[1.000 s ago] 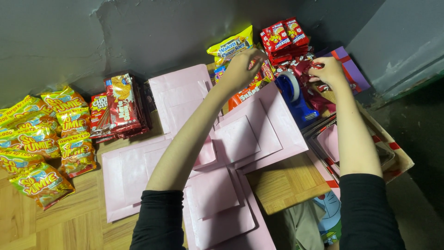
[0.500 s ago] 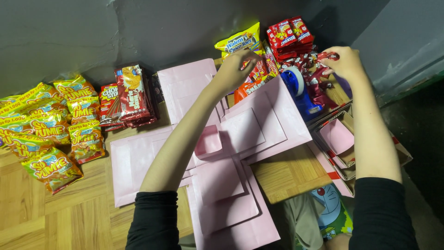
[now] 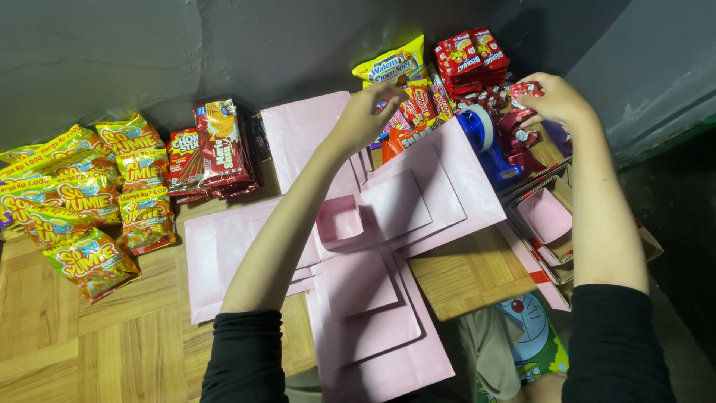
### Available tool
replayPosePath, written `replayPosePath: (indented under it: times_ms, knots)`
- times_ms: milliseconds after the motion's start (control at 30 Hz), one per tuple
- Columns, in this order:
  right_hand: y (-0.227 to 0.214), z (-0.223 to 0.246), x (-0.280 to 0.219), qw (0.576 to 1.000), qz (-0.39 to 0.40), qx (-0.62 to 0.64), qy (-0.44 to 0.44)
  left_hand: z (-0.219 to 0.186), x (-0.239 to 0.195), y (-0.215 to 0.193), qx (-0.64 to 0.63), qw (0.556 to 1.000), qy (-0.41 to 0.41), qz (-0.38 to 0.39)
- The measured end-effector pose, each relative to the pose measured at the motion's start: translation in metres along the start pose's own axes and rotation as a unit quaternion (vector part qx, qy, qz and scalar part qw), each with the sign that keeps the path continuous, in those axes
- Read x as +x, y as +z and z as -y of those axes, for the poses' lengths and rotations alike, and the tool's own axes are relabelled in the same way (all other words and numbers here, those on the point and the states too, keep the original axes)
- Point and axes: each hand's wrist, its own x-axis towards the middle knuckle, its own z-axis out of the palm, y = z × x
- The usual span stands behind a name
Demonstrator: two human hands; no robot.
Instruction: The person opens a pink explosion box by hand, unfolds several layers of the box, and places wrapped candies into the central compartment.
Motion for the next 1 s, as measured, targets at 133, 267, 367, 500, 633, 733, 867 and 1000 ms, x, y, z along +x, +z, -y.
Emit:
replayPosePath:
  times_ms: [133, 267, 367, 500, 633, 733, 867, 1000]
  knots:
    - [-0.006, 0.027, -0.032, 0.997, 0.073, 0.035, 0.014, 0.005, -0.003, 0.005, -0.012, 1.000, 0.027, -0.002]
    - [-0.003, 0.063, -0.068, 0.995, 0.098, -0.013, -0.001, -0.005, -0.015, 0.008, -0.048, 0.998, -0.018, 0.020]
    - [0.009, 0.092, -0.094, 0.994, 0.092, -0.019, -0.054, -0.016, -0.031, 0.009, -0.134, 0.990, -0.035, 0.021]
    - [0.047, 0.136, -0.141, 0.984, 0.041, -0.029, -0.173, 0.001, -0.047, 0.027, -0.348, 0.934, -0.081, -0.010]
    - [0.107, 0.133, -0.130, 0.911, 0.040, -0.126, -0.391, 0.007, -0.090, 0.019, -0.399, 0.907, -0.134, -0.022]
    - [0.162, 0.128, -0.115, 0.864, 0.000, -0.173, -0.473, 0.031, -0.111, 0.028, -0.598, 0.774, -0.200, -0.065]
    - [0.214, 0.142, -0.113, 0.845, -0.015, -0.231, -0.482, 0.104, -0.122, 0.040, -0.754, 0.611, -0.219, -0.099]
    - [0.237, 0.146, -0.108, 0.849, -0.043, -0.283, -0.445, 0.096, -0.121, 0.028, -0.788, 0.549, -0.231, -0.155]
